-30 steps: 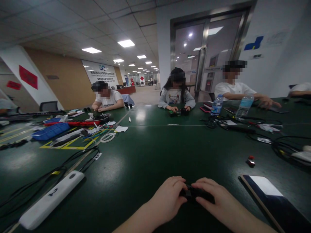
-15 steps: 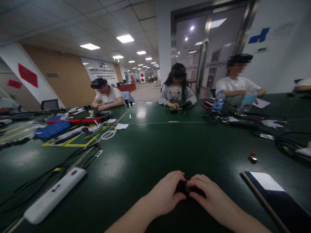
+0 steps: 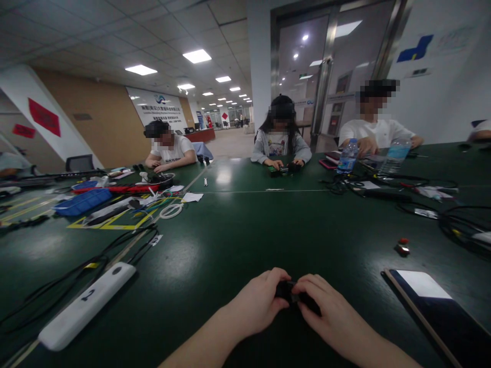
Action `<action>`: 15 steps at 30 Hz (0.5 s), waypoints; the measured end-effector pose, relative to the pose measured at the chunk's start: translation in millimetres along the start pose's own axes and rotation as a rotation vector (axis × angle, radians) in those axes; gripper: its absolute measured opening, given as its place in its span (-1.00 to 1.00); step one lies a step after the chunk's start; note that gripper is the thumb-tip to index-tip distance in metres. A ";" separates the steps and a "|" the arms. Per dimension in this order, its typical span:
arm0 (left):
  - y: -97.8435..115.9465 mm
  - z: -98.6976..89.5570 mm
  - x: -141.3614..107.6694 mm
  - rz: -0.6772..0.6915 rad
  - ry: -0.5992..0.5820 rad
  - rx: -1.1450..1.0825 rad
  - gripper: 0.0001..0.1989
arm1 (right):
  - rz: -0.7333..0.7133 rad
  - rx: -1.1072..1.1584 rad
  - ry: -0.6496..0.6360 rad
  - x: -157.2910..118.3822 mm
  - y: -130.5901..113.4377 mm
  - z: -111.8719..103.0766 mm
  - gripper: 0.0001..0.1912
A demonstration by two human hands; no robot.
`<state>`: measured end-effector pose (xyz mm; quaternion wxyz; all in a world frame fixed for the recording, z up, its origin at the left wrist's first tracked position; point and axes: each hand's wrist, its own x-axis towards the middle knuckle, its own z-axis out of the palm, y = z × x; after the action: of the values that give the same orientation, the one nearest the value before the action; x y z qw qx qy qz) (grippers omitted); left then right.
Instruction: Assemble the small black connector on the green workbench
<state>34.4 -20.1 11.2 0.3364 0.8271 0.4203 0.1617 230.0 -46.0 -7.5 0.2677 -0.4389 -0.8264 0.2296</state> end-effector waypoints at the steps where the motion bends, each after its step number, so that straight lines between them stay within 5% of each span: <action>1: 0.1 -0.1 -0.1 0.002 0.001 0.005 -0.60 | 0.009 0.009 -0.002 -0.1 0.0 -0.2 -0.75; 15: 4.7 -1.5 0.5 -0.011 -0.019 0.015 -0.61 | 0.031 -0.009 0.005 1.7 -4.0 1.2 -0.69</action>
<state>36.6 -21.1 15.5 0.3350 0.8288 0.4229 0.1486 226.0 -46.8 -5.6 0.2642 -0.4535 -0.8198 0.2291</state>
